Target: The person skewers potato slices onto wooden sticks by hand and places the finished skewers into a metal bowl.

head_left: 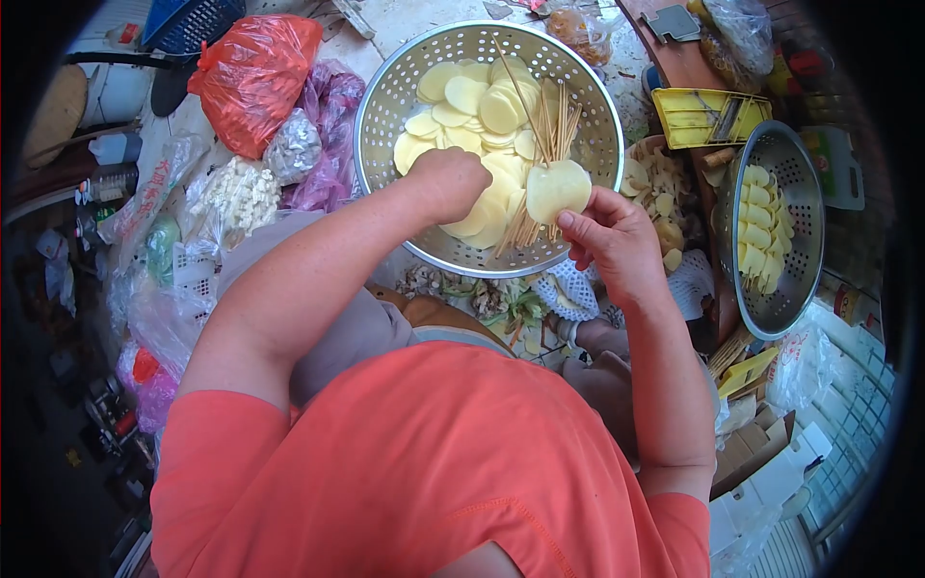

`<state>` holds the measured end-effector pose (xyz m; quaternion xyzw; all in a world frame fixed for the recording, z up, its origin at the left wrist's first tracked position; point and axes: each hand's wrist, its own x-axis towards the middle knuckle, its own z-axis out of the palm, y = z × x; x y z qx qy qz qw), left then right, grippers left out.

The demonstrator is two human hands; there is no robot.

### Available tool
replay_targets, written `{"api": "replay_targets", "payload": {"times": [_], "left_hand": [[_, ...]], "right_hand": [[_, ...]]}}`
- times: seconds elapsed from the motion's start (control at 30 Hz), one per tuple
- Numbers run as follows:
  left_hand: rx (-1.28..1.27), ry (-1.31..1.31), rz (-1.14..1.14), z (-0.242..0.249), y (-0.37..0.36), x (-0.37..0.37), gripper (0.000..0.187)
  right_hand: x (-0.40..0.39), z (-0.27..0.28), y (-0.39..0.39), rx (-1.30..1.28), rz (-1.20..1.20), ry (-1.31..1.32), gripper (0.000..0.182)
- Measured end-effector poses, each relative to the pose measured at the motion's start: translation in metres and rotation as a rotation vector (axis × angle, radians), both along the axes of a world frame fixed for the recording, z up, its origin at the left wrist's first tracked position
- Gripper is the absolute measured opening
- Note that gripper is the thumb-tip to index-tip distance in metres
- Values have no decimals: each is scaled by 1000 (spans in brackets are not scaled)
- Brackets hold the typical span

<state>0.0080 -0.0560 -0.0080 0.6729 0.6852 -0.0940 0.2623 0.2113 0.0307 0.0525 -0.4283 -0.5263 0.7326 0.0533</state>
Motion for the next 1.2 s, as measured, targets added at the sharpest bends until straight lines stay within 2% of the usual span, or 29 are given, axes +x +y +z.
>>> {"api": "replay_targets", "payload": {"times": [0.07, 0.1, 0.17, 0.2, 0.27, 0.3, 0.37, 0.47, 0.7, 0.9, 0.97, 1.0, 1.07, 1.2], "left_hand": [[-154, -36, 51, 5, 9, -6, 20], [-152, -35, 50, 9, 12, -10, 20], [-3, -229, 384, 15, 18, -23, 16], [0, -226, 383, 15, 21, -30, 16], [166, -792, 1042, 17, 30, -45, 12], [176, -786, 1041, 19, 33, -51, 12], [379, -1440, 1314, 22, 37, -62, 23], [452, -1542, 1329, 26, 38, -71, 28], [550, -1534, 1338, 29, 38, -73, 27], [605, -1381, 1171, 39, 36, -66, 24], [587, -1325, 976, 39, 35, -64, 22], [586, -1326, 976, 39, 34, -61, 22], [544, -1519, 1133, 38, 35, -54, 22], [622, -1520, 1282, 36, 39, -52, 22]], "right_hand": [[2, -2, 0, 9, 17, -14, 11], [4, -4, -1, 17, 34, -29, 10], [6, -5, -4, 5, 43, -26, 10], [7, -5, -6, -8, 52, -22, 10], [7, -3, -9, 2, 74, -48, 11], [6, -2, -10, 8, 96, -78, 11], [6, 0, -10, -5, 100, -72, 11], [7, -1, -9, -17, 107, -61, 11], [6, 2, -8, -55, 100, -55, 13], [7, 3, -8, -51, 84, -92, 14], [7, 2, -7, -60, 74, -91, 14], [7, 2, -7, -62, 65, -86, 13], [7, 2, -6, -64, 55, -83, 13], [6, 3, -6, -38, 70, -51, 12]]}}
